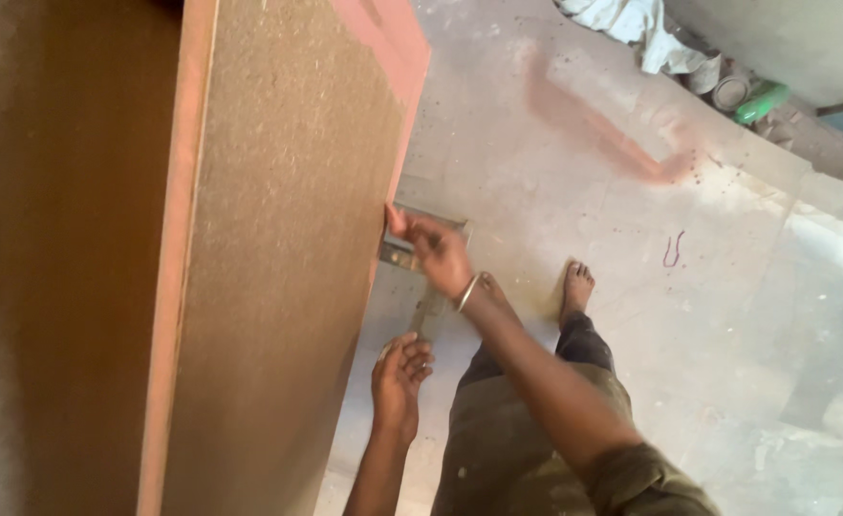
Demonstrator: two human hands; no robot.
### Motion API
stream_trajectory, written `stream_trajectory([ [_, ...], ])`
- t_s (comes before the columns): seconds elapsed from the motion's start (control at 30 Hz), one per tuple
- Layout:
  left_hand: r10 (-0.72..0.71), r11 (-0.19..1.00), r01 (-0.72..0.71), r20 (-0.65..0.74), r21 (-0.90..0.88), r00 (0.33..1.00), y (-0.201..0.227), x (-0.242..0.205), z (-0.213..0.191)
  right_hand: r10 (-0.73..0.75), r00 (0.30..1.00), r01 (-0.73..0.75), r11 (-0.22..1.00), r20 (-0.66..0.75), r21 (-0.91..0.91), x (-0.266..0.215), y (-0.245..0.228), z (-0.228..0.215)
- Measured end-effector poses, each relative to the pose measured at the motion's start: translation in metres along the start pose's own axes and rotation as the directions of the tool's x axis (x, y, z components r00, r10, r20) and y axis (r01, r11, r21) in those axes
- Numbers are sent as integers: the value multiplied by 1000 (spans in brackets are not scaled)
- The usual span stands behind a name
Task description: The person sands the edges and surfaces of a wooden cabinet using a sanding block. They repeatedly dip the sanding block into a container of reddish paste and continue sanding various sections of the cabinet.
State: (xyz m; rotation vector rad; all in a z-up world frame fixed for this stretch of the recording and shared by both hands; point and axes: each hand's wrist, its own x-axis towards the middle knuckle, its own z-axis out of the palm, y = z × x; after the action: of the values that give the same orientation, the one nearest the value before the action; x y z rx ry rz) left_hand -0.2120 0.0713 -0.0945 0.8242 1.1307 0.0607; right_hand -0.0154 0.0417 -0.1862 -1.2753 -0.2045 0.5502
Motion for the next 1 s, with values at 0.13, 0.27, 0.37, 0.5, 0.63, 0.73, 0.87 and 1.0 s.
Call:
stream_trajectory([
  [0.13, 59, 996, -63, 55, 63, 997, -2, -1, 1, 104, 991, -82, 968, -84, 236, -5, -14, -23],
  [0.27, 71, 992, -78, 78, 95, 994, -2, -5, 4, 330, 938, -307, 932, -103, 191, -9, -28, -29],
  [0.37, 74, 990, -83, 75, 115, 994, 0, -4, 2, 405, 904, -371, 902, -136, 219, 1, -34, -15],
  [0.5, 68, 991, -75, 67, 110, 995, -9, -3, -8, 355, 919, -308, 917, -171, 254, 6, -32, 1],
  [0.63, 36, 990, -39, 27, 133, 999, -14, -5, -22, 401, 890, -372, 914, -216, 162, 11, -31, 19],
  [0.73, 35, 990, -40, 34, 135, 999, -18, -3, -30, 335, 900, -318, 942, -279, 104, 9, -31, 23],
  [0.87, 24, 990, -28, 26, 138, 999, -29, -3, -39, 316, 926, -242, 917, -207, 319, -29, -32, 4],
  [1.0, 65, 992, -64, -4, 105, 998, -35, 10, -49, 435, 862, -377, 894, -260, 243, -76, -23, -1],
])
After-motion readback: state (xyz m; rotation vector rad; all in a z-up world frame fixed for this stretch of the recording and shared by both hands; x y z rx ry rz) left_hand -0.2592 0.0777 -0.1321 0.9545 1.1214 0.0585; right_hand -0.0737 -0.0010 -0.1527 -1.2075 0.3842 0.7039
